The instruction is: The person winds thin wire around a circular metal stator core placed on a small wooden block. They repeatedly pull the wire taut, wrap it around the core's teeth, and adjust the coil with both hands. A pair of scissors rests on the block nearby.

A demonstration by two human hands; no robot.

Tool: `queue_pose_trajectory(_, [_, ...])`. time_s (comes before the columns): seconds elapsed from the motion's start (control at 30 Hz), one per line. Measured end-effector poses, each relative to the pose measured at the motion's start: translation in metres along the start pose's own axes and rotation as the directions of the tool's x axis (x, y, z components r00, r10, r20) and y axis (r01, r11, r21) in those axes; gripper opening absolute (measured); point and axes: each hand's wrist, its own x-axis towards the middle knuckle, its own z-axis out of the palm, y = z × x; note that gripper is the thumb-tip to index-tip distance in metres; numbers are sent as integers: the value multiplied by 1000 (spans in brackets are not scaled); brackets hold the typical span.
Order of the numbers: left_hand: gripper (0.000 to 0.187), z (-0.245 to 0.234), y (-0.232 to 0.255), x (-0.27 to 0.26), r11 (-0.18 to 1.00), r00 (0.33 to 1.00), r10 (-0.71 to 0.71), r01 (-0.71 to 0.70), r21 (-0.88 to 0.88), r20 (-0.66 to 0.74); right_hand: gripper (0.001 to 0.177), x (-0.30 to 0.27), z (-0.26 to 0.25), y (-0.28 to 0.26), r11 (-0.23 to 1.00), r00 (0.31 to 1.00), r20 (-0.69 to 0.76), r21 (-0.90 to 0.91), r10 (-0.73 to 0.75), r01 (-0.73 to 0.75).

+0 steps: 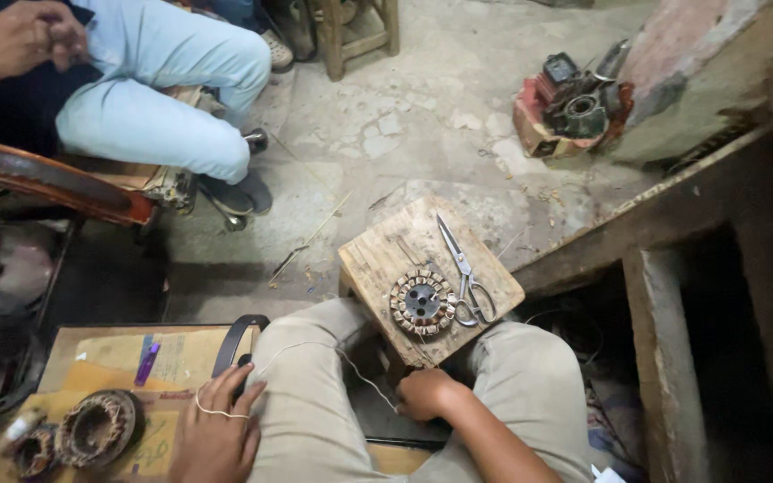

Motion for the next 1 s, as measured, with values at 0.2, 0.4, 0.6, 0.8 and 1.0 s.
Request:
queue_pose_trajectory(0.2, [51, 21, -11, -7, 986, 997, 81, -82, 145, 15, 39, 7, 5, -6, 999, 1000, 7, -32, 19, -19])
queue_pose_trajectory(0.4, [51, 20, -8, -9, 989, 996, 48, -59, 138, 80, 35, 11, 18, 14, 998, 999, 33, 44, 40, -42])
queue_pose_trajectory(0.6, [50, 25, -14, -11, 996, 998, 67, -66, 61, -14, 35, 4, 6, 18, 998, 997, 66, 51, 40, -44])
queue_pose_trajectory(0.8, [54, 17, -12, -15, 999, 999, 24, -23, -41, 26, 36, -23, -21, 2, 987, 997, 68, 158, -21, 10])
queue_pose_trajectory(1.0, [36, 18, -11, -10, 999, 999, 34, -35, -34, -35, 31, -40, -19, 1, 997, 997, 53, 35, 62, -64])
